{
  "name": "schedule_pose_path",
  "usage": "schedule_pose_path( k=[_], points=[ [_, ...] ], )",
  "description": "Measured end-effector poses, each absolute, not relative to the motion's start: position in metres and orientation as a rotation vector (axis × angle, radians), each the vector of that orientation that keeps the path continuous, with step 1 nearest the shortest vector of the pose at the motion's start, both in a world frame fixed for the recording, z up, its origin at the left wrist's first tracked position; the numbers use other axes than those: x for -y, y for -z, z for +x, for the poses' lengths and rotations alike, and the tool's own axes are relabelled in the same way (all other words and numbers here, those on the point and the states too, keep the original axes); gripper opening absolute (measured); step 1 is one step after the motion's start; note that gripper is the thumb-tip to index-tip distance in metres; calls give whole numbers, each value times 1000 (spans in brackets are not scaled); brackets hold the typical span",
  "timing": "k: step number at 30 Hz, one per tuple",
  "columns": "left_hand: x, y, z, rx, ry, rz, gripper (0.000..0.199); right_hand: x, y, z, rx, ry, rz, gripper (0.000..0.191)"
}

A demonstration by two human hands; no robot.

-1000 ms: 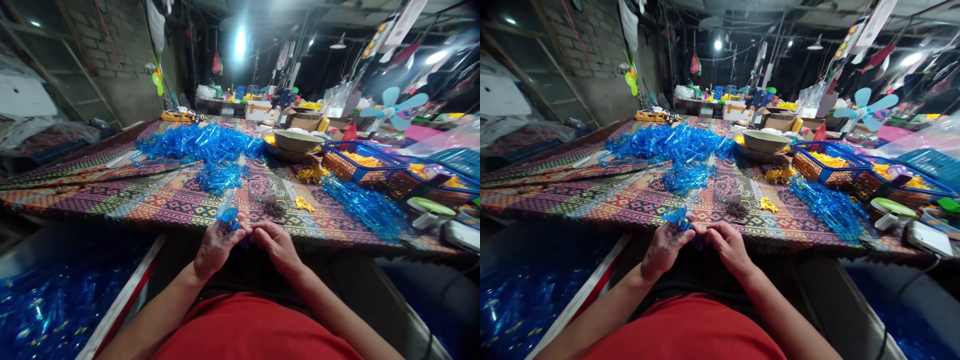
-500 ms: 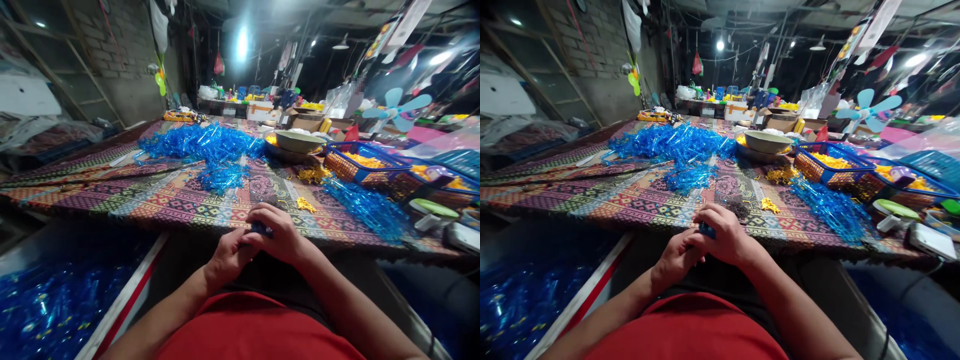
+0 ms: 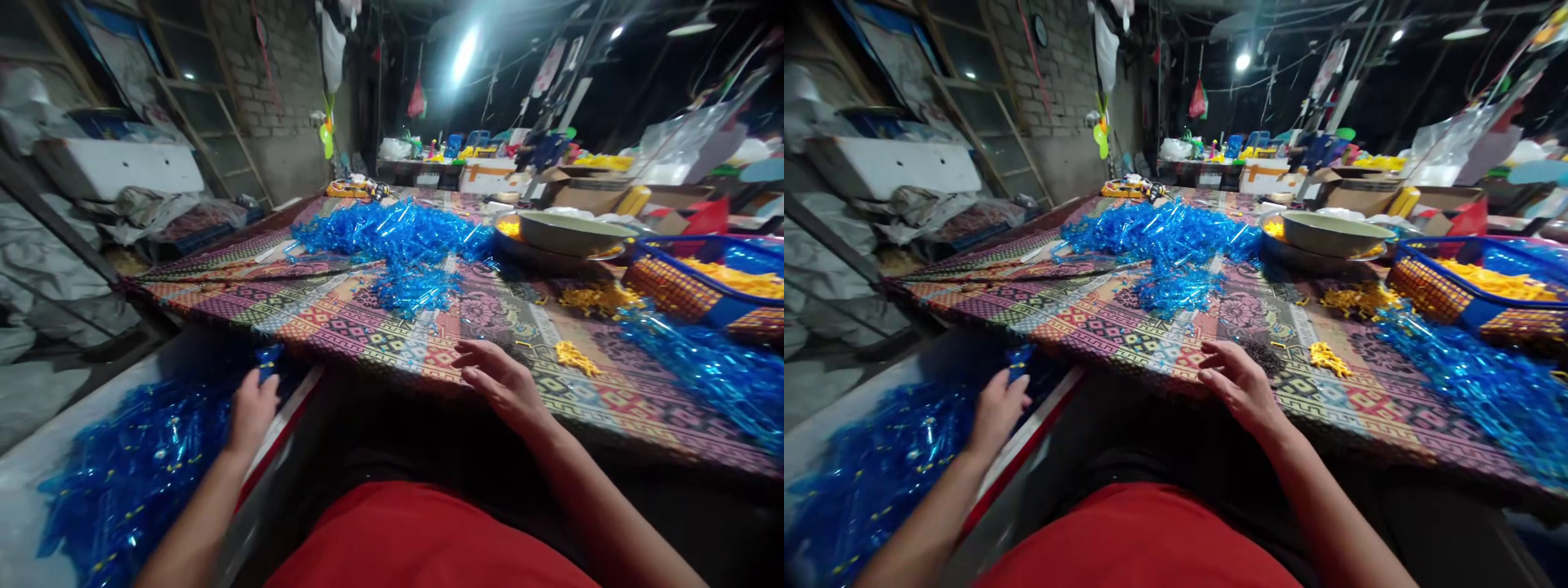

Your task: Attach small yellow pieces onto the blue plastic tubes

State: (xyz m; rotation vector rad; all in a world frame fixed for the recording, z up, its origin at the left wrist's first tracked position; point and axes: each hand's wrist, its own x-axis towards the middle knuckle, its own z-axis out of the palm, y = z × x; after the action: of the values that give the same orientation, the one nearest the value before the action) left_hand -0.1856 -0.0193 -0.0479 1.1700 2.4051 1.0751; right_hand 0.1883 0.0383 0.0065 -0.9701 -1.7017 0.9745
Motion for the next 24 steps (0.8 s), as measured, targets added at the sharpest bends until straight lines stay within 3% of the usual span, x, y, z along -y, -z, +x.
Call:
schedule_pose_path(
  k=[7,13,16,19,21,24],
  points=[
    [56,66,-297,-2902,-738,990,22,-48,15,203,1731,-810,-1169,30],
    [52,62,-328,-3008,-813,1012,16,-50,19,206,1783,-757,-1211,26],
    [20,37,-296,-2968,-1029,1428,29,-50,21,206,1798,-735,-1218,24],
    [-28,6,-223,-2593,-1316,2059,39,-51,22,202,1799,-696,-1198,23],
    [-61,-10,-162,-2326,-1208,2303,33,-49,20,200,1786,-677,-1177,22],
    [-102,-18,-78,-1893,-607,2561,31,-41,15,202,1728,-639,-1145,20]
  ],
)
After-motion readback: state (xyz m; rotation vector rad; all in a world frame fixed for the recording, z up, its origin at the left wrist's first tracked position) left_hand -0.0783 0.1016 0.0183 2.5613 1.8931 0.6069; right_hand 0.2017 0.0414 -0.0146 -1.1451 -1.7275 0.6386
